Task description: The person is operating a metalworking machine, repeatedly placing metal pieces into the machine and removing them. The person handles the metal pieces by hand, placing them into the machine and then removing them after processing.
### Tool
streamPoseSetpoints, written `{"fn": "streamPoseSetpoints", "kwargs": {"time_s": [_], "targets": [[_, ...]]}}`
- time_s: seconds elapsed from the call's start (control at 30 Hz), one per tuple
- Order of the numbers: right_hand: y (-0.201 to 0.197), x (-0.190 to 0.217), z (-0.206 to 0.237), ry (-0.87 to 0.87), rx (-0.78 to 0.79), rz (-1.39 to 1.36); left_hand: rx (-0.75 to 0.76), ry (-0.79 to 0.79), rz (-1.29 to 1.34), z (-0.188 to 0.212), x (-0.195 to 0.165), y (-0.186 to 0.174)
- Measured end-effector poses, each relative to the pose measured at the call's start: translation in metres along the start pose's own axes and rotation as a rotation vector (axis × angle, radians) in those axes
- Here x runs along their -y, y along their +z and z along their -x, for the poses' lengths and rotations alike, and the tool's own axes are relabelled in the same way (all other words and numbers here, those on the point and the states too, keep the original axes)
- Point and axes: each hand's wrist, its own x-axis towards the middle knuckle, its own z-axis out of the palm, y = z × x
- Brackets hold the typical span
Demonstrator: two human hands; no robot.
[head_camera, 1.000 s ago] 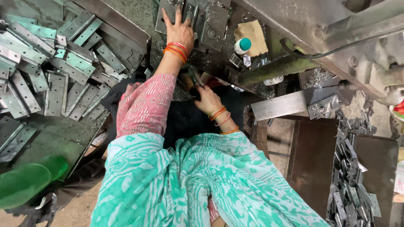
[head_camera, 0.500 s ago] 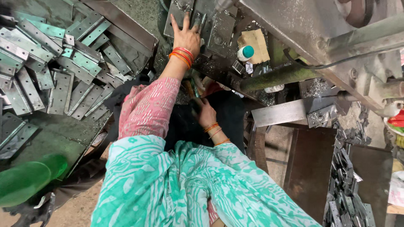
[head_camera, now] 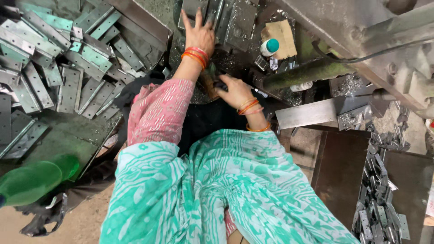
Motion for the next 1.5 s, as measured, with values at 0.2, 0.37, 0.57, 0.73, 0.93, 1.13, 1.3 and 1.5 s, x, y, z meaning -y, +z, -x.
{"fn": "streamPoseSetpoints", "kwargs": {"time_s": [0.2, 0.37, 0.57, 0.73, 0.93, 1.13, 1.3, 1.5], "targets": [[0.028, 0.012, 0.022, 0.147, -0.089, -0.041, 0.016, -0.020, 0.025, -0.019, -0.006, -0.001], [0.084, 0.011, 0.043, 0.200, -0.154, -0.156, 0.055, -0.022, 0.053, -0.018, -0.008, 0.000], [0.096, 0.006, 0.039, 0.114, -0.252, -0.157, -0.018, 0.014, 0.014, -0.009, -0.006, 0.000], [0.084, 0.004, 0.040, 0.067, -0.189, -0.209, -0.102, -0.022, 0.008, -0.003, -0.009, -0.002], [0.018, -0.014, 0.008, -0.060, -0.093, -0.114, -0.111, -0.028, 0.035, -0.022, -0.011, -0.005], [0.014, -0.005, 0.005, 0.077, 0.019, -0.037, -0.091, -0.034, 0.093, -0.042, -0.012, -0.006], [0.093, 0.003, 0.038, 0.112, -0.240, -0.094, -0.128, -0.013, 0.083, -0.037, -0.014, -0.002], [0.093, -0.003, 0.039, 0.123, -0.174, -0.167, -0.136, 0.004, 0.061, -0.012, -0.015, -0.003]]}}
